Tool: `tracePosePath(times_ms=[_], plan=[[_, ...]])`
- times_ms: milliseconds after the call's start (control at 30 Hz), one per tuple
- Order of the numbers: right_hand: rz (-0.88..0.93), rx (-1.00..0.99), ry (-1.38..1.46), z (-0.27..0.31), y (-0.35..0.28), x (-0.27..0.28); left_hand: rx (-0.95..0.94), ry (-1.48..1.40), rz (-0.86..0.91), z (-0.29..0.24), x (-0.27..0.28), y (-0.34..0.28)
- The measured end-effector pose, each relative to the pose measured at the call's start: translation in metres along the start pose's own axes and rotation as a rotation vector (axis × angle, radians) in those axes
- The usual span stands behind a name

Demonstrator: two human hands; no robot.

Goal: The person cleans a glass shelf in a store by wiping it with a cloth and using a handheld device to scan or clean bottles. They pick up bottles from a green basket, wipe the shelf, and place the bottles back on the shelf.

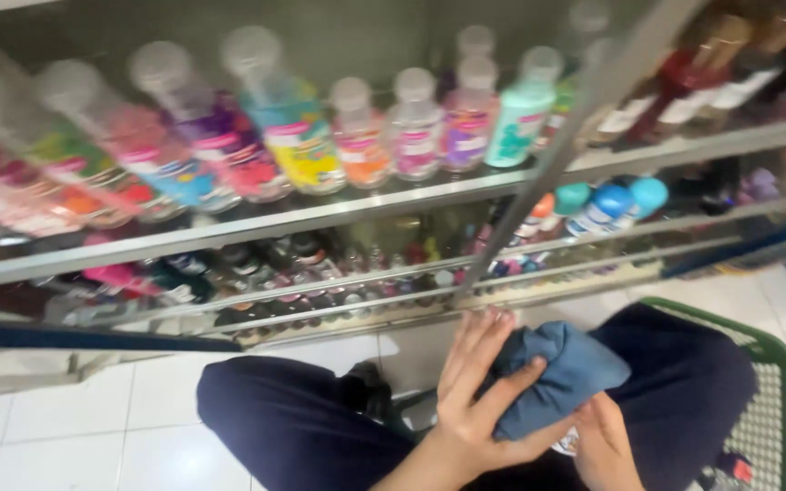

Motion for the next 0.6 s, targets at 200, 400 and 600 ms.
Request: tracePosePath(times_ms=[200,400,600], plan=[[0.077,0.076,-0.386,0.015,0.001,-0.023,0.121,-0.135,0.404,0.003,0.023,0.011],[0.111,0.270,-0.372,0.037,-0.002,-0.078,0.104,-0.344,0.007,0.004,0.014,-0.025],[-0.092,0.262,-0.106,0.101,0.021,-0.134,0.123,-0.209,-0.106,0.004,0.020,-0.060]])
Point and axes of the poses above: each hand's wrist, its own y-axis towards the middle knuckle, its own x-axis out of the back of the hand, z = x × y, the point moved 5 cm from there along y, towards the middle knuckle, and after that the axes turned 10 degrees about y, right-handed, at the moved point
